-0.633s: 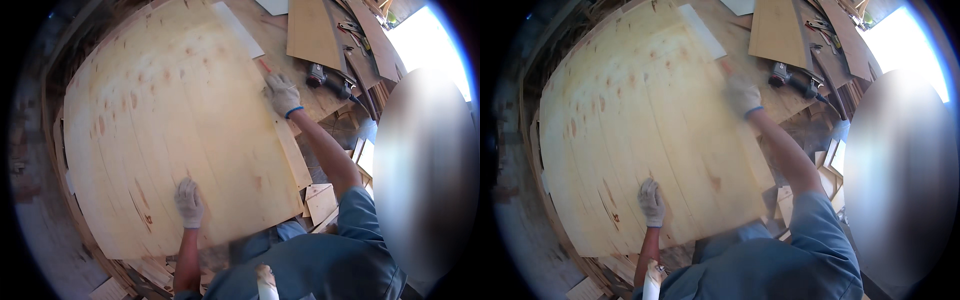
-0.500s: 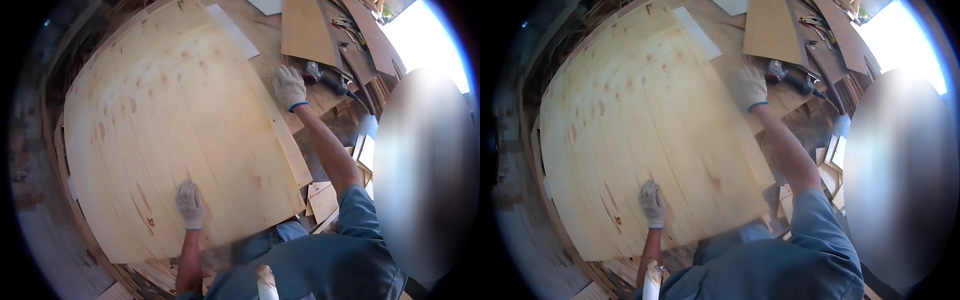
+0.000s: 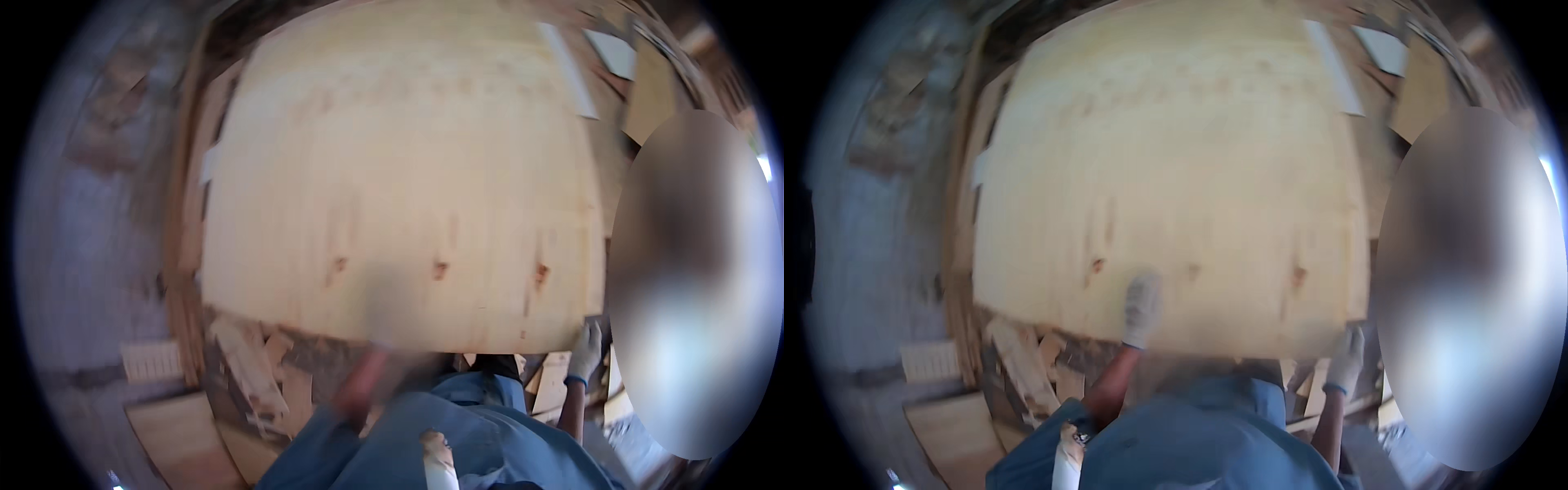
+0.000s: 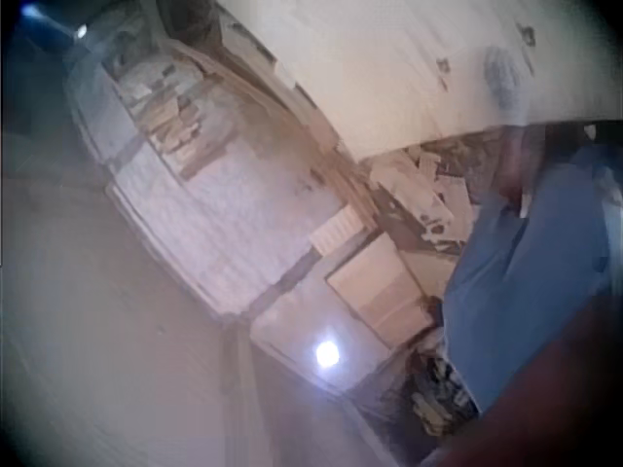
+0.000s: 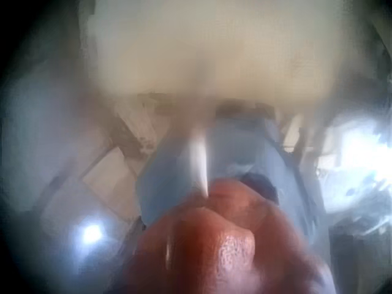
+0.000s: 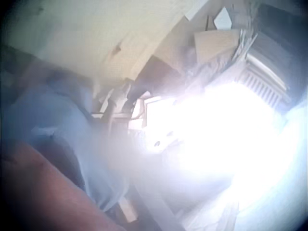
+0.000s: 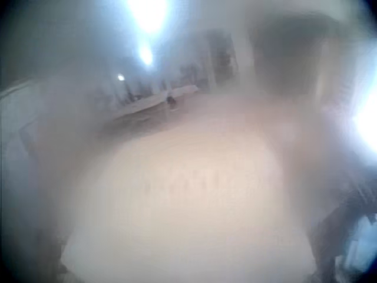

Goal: The person marks a large plywood sheet using a smaller board as a template and a red pencil, then hammers nails into the plywood and uses a nail gun to fasten the pieces together. The person works in a cluttered workshop with wood scraps on the floor.

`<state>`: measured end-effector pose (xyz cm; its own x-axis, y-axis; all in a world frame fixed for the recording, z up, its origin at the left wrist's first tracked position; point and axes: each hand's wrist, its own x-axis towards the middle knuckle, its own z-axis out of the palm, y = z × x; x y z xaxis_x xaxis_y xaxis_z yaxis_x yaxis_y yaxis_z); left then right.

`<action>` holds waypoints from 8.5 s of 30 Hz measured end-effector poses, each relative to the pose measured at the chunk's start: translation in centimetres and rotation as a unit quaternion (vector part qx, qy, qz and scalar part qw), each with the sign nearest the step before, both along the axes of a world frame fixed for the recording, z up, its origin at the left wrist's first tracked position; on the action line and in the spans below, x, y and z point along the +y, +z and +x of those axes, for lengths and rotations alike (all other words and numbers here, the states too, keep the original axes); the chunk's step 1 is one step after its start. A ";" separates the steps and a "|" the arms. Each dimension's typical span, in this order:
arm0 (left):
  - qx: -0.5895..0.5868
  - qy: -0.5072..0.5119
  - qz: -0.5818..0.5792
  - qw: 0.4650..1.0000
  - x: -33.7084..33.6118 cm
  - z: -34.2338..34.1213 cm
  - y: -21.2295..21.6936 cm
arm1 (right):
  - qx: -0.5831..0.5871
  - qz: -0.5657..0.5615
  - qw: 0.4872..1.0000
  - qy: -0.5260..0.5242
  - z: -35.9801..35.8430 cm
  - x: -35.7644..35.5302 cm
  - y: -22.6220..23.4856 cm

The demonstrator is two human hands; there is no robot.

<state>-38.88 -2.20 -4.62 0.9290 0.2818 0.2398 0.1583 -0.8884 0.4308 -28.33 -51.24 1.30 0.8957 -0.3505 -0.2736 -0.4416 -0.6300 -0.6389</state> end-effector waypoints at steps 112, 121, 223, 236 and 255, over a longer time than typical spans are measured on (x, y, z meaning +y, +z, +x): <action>-0.224 0.405 -0.683 0.565 11.7 -8.5 0.7 | -0.122 -0.053 0.989 -0.067 10.7 -3.8 -12.2; -0.259 0.406 -0.700 0.528 9.2 -9.1 0.9 | -0.057 -0.105 0.993 -0.017 12.5 -6.5 -12.4; 0.048 -0.603 -0.063 0.794 -33.0 38.4 4.6 | 0.001 0.149 0.960 0.237 44.5 -0.9 4.2; 0.009 -0.582 -0.038 0.812 -34.2 38.0 5.2 | 0.226 0.149 0.962 -0.032 12.0 -19.4 4.3; -0.049 -0.643 -0.067 0.761 -36.3 36.3 5.9 | 0.052 0.104 0.986 -0.119 -6.3 -8.8 3.4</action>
<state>-2.62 -38.47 1.24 0.4370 -0.8177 0.3748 -0.8439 -0.2284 0.4855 -34.63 -60.04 4.73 0.7581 -0.4739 -0.4479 -0.6313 -0.3614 -0.6861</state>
